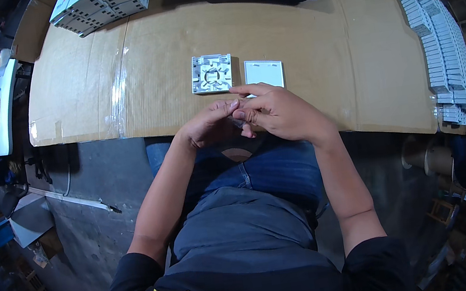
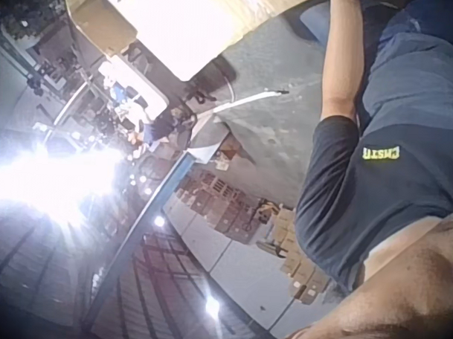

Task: The person assembles electronic components by placing circuit boards, blue plastic parts, and white plastic parts into a white protective housing by hand.

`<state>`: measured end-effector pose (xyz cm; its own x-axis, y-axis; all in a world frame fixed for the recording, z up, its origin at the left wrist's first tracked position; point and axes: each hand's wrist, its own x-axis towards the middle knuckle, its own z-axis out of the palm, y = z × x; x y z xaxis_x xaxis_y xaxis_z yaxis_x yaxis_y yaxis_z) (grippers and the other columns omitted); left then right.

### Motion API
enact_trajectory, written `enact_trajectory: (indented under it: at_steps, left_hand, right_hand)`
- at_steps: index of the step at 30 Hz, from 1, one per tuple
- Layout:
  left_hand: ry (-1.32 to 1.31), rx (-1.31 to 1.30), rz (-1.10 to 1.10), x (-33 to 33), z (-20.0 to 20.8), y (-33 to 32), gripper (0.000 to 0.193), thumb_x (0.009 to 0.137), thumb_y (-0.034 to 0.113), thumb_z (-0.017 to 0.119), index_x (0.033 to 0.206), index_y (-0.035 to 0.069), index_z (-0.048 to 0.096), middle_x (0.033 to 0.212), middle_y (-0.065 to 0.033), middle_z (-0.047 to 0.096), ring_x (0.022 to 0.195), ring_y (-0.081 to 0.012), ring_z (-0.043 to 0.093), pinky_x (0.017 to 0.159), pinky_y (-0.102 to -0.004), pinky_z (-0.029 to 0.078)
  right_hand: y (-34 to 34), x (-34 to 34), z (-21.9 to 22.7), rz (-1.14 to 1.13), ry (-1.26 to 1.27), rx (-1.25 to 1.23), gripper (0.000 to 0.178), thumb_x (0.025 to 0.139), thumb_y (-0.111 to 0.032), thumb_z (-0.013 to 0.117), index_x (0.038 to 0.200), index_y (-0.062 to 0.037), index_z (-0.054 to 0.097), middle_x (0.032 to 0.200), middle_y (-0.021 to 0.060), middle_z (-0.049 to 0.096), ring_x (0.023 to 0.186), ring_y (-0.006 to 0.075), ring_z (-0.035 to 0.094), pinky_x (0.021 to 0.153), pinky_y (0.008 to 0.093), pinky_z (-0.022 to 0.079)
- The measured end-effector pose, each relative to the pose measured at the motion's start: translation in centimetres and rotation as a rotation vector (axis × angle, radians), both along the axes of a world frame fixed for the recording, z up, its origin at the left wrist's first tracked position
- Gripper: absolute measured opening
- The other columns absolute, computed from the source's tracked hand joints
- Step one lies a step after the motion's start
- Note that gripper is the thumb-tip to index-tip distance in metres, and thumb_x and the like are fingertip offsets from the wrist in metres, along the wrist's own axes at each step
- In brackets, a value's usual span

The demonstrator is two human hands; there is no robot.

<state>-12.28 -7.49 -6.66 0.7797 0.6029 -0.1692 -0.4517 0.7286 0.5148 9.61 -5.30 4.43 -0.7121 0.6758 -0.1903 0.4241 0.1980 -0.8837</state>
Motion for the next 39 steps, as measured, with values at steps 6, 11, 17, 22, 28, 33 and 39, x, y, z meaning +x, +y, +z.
enact_trajectory:
  at_steps: [6,11,17,22,28,33,39]
  left_hand:
    - [-0.028,0.033,-0.011,0.3,0.1,0.0,0.048,0.106,0.038,0.061,0.132,-0.003,0.061,0.108,-0.0107,0.071,0.101,-0.0262,0.073,0.102,-0.0447,0.055]
    - [-0.051,-0.034,-0.002,0.1,0.7,-0.5,0.039,0.107,0.032,0.06,0.124,-0.003,0.065,0.111,-0.0108,0.071,0.103,-0.0237,0.073,0.098,-0.0398,0.059]
    - [-0.075,-0.004,-0.002,0.1,-0.4,-0.3,0.039,0.108,0.033,0.06,0.122,-0.002,0.066,0.112,-0.0119,0.072,0.104,-0.0241,0.073,0.098,-0.0399,0.059]
    - [-0.044,-0.005,-0.022,-0.1,0.0,0.5,0.046,0.104,0.036,0.063,0.128,-0.003,0.062,0.11,-0.0124,0.071,0.104,-0.0263,0.071,0.102,-0.044,0.054]
    - [-0.086,0.001,-0.042,0.0,0.0,0.0,0.046,0.106,0.039,0.06,0.13,0.0,0.063,0.112,-0.0109,0.071,0.101,-0.0189,0.069,0.099,-0.039,0.054]
    - [0.014,0.092,-0.077,0.1,0.7,0.0,0.054,0.108,0.044,0.054,0.133,-0.004,0.061,0.111,-0.011,0.069,0.096,-0.0182,0.067,0.097,-0.0361,0.054]
    - [0.004,-0.001,-0.074,0.5,1.7,0.6,0.06,0.109,0.046,0.05,0.136,-0.006,0.058,0.111,-0.0108,0.068,0.095,-0.0194,0.065,0.096,-0.0363,0.054]
  right_hand:
    - [-0.1,-0.2,-1.1,0.087,-0.04,-0.001,0.027,0.104,-0.022,0.061,0.114,0.0007,0.073,0.149,0.0153,0.058,0.13,0.0328,0.058,0.109,0.0404,0.045]
    - [-0.6,-0.1,-0.6,0.053,-0.046,0.103,0.031,0.105,-0.029,0.06,0.097,-0.0021,0.075,0.147,0.0186,0.059,0.129,0.0349,0.058,0.108,0.0411,0.045]
    - [0.0,-0.1,-1.4,0.101,-0.075,0.078,0.029,0.106,-0.024,0.06,0.114,-0.0001,0.074,0.149,0.0153,0.059,0.13,0.0329,0.058,0.109,0.0401,0.045]
    - [0.7,0.1,-0.4,0.052,-0.033,0.088,0.027,0.105,-0.022,0.06,0.112,0.0001,0.074,0.148,0.0179,0.059,0.13,0.0333,0.058,0.109,0.0401,0.046]
    - [1.5,0.8,0.9,-0.025,0.068,-0.139,0.023,0.104,-0.017,0.062,0.11,0.0003,0.076,0.141,0.02,0.063,0.109,0.0261,0.071,0.094,0.0363,0.054]
    - [6.2,3.5,1.7,-0.217,0.107,0.123,0.028,0.104,-0.024,0.066,0.109,0.0024,0.075,0.115,0.0143,0.075,0.098,0.0191,0.069,0.086,0.032,0.053]
    - [19.8,8.6,0.4,-0.59,0.064,0.353,0.022,0.101,-0.017,0.067,0.113,0.0009,0.073,0.096,0.0082,0.076,0.089,0.0149,0.069,0.078,0.031,0.054]
